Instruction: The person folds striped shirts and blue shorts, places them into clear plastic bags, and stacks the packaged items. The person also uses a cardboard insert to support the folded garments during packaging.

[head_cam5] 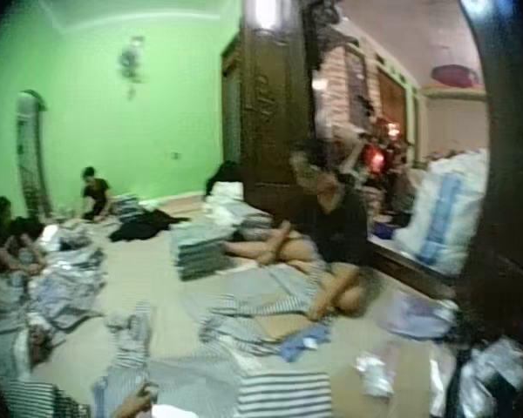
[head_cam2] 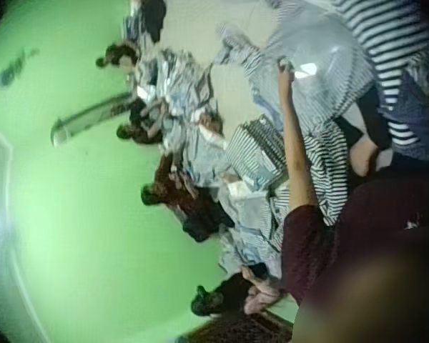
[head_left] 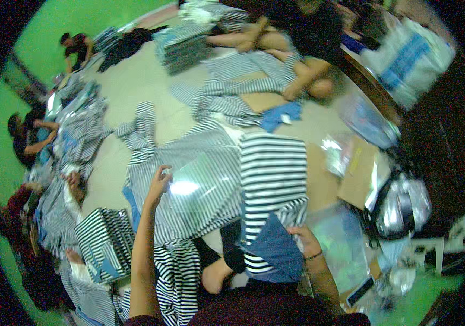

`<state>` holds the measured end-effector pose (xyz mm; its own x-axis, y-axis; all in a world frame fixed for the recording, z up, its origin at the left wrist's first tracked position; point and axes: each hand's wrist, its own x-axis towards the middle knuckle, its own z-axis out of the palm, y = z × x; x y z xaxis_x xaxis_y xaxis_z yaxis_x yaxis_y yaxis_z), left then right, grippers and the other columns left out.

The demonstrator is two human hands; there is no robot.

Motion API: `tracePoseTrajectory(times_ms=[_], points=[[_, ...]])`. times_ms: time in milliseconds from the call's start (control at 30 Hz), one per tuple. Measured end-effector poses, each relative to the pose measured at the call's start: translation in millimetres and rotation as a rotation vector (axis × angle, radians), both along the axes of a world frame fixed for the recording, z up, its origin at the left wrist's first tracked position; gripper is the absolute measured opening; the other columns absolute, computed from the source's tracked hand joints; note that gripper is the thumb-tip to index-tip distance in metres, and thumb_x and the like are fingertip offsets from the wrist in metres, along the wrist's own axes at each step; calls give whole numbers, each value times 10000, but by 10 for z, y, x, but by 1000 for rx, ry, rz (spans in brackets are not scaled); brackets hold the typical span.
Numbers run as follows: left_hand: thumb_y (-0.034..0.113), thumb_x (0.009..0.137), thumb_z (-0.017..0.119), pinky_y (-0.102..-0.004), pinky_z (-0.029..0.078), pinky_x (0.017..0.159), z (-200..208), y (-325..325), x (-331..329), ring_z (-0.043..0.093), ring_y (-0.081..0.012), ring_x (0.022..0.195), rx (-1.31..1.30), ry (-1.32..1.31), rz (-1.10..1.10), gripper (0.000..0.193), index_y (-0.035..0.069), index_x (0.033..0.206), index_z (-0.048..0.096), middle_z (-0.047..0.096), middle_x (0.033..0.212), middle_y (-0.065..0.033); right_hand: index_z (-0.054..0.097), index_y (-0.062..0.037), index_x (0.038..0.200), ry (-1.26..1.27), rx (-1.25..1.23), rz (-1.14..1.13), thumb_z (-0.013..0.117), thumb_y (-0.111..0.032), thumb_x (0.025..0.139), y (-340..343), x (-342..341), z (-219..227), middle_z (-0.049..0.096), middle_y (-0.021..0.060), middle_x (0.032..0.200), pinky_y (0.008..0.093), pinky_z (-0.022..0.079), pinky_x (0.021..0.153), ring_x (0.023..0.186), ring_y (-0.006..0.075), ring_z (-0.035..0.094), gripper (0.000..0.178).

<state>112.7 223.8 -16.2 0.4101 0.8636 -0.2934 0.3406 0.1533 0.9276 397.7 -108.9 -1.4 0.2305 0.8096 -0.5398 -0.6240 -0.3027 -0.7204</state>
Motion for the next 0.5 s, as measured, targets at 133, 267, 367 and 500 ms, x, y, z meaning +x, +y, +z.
tracePoseTrajectory(times_ms=[133,267,367,500], points=[[103,765,494,-248,348,473,-161,564,-824,422,-115,517,202,250,-22,310,121,1069,435,467,609,-33,509,-28,1033,-36,-59,154,608,-140,622,353,-77,-242,540,60,1009,328,323,880,961,191,478,438],[122,738,517,-366,399,599,-282,914,-1321,504,-231,615,437,656,-70,332,146,1060,438,534,704,-132,490,-22,1033,-37,-116,157,659,-134,562,725,-318,-467,548,80,967,324,370,828,892,182,510,513],[151,736,523,-402,396,667,-393,1075,-1458,523,-265,696,481,1157,-97,344,131,1064,422,558,746,-137,502,-22,1004,-26,-252,226,663,-140,565,894,-373,-486,562,77,906,309,403,780,828,174,531,482],[97,682,506,-432,320,807,-607,949,-1335,440,-327,940,1019,1372,340,517,7,1163,339,467,1036,-215,555,-37,911,-117,-120,220,629,-133,612,967,-414,-403,576,69,851,290,420,754,809,168,541,323]])
